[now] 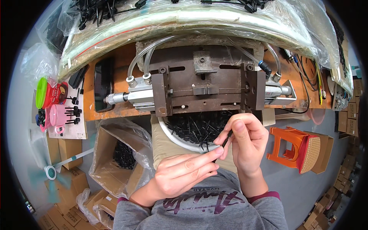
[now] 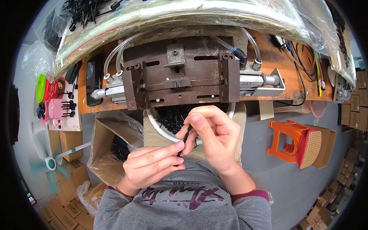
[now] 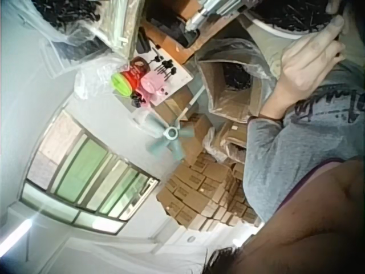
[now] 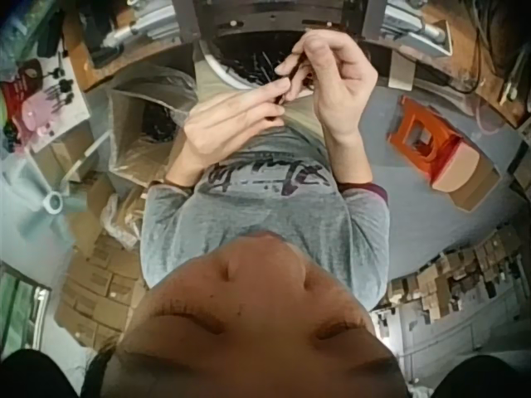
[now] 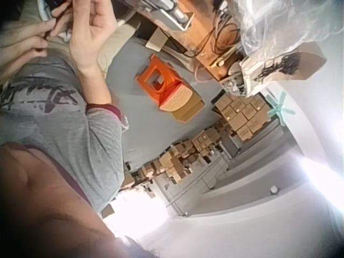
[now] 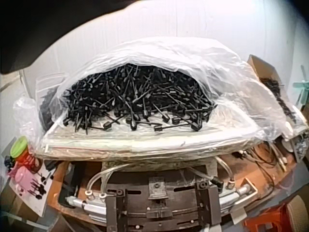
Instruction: Manually assembling or sorting small black plastic components using a workbench machine.
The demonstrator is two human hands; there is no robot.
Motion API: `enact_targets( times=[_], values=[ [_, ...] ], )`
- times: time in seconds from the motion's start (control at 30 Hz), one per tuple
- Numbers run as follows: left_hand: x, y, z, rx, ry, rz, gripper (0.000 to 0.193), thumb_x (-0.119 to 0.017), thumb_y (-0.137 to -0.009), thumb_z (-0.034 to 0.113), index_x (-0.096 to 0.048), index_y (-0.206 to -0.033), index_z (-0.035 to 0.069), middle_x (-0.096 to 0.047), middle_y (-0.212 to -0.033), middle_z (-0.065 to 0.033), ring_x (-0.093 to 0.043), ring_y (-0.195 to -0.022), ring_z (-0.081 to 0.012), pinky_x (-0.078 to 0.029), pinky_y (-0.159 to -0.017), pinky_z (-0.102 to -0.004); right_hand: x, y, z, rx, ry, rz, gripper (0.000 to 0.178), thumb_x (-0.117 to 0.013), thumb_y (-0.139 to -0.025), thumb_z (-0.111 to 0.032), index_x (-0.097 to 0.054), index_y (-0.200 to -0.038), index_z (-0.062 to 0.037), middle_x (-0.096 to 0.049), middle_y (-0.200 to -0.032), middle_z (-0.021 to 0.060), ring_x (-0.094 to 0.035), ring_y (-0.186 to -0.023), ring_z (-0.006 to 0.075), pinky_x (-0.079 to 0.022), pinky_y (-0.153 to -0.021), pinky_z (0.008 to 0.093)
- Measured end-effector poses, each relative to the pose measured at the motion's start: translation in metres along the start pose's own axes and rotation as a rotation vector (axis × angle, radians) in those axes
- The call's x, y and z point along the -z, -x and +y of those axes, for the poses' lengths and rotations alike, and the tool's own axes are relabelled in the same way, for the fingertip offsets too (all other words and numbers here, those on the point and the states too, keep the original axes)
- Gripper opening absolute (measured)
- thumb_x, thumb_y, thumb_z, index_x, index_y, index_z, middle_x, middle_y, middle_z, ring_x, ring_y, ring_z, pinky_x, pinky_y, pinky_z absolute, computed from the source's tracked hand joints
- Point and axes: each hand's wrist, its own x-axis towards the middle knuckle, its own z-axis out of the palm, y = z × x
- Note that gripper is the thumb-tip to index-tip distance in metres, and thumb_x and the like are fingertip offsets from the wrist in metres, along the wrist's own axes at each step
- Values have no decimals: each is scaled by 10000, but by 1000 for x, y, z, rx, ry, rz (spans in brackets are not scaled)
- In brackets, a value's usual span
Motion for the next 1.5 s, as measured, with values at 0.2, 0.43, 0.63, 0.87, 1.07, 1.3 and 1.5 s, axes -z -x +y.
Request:
enact_targets(
  times=[0.2,0.43,0.63,0.87,1.07,1.3,1.5],
  values=[
    [2,-1,1,5,0,-2,300,-842,-651,93,-724,-903,-19,-691,-1105,-176,-715,-777,-221,-594,-659,-288,-1,2,1,-6,-22,-33,174,-511,-1005,-94,-579,-1007,66,-662,-783,175,-630,-553,147,-514,-475,235],
    [2,1,-1,9,16,2,305,-842,-653,92,-723,-914,-14,-687,-1113,-181,-714,-769,-227,-593,-653,-292,-1,3,2,-23,-31,-42,166,-512,-1003,-85,-577,-1009,68,-664,-787,176,-629,-553,147,-510,-474,234],
    [2,1,0,17,17,1,313,-843,-647,93,-723,-915,-16,-688,-1112,-182,-714,-772,-228,-593,-656,-293,-1,2,2,-21,-32,-45,162,-511,-1002,-81,-577,-1012,67,-668,-790,175,-629,-552,146,-511,-476,238],
    [0,1,-3,-10,-26,24,307,-840,-647,80,-723,-912,-20,-689,-1115,-175,-716,-785,-223,-598,-660,-288,5,0,0,-147,-77,-73,142,-566,-974,-83,-623,-1006,43,-685,-838,145,-618,-566,113,-483,-504,210],
    [0,2,-3,4,0,16,277,-821,-666,52,-721,-909,-33,-679,-1139,-176,-717,-808,-224,-598,-668,-291,7,-5,-4,-194,-137,-21,166,-610,-951,-107,-661,-1020,36,-663,-799,98,-584,-569,90,-456,-528,215],
    [1,3,-1,3,-13,2,282,-822,-663,45,-720,-913,-35,-682,-1132,-170,-714,-805,-227,-599,-671,-294,8,-3,-10,-121,102,5,94,-627,-927,-35,-674,-945,45,-654,-778,81,-581,-549,74,-452,-490,198],
    [0,2,1,-15,-18,-15,309,-838,-651,71,-723,-923,-18,-693,-1102,-164,-715,-801,-225,-599,-661,-291,6,-4,-14,0,143,165,141,-582,-962,-66,-648,-920,52,-654,-768,102,-602,-536,104,-475,-473,211]
  ],
)
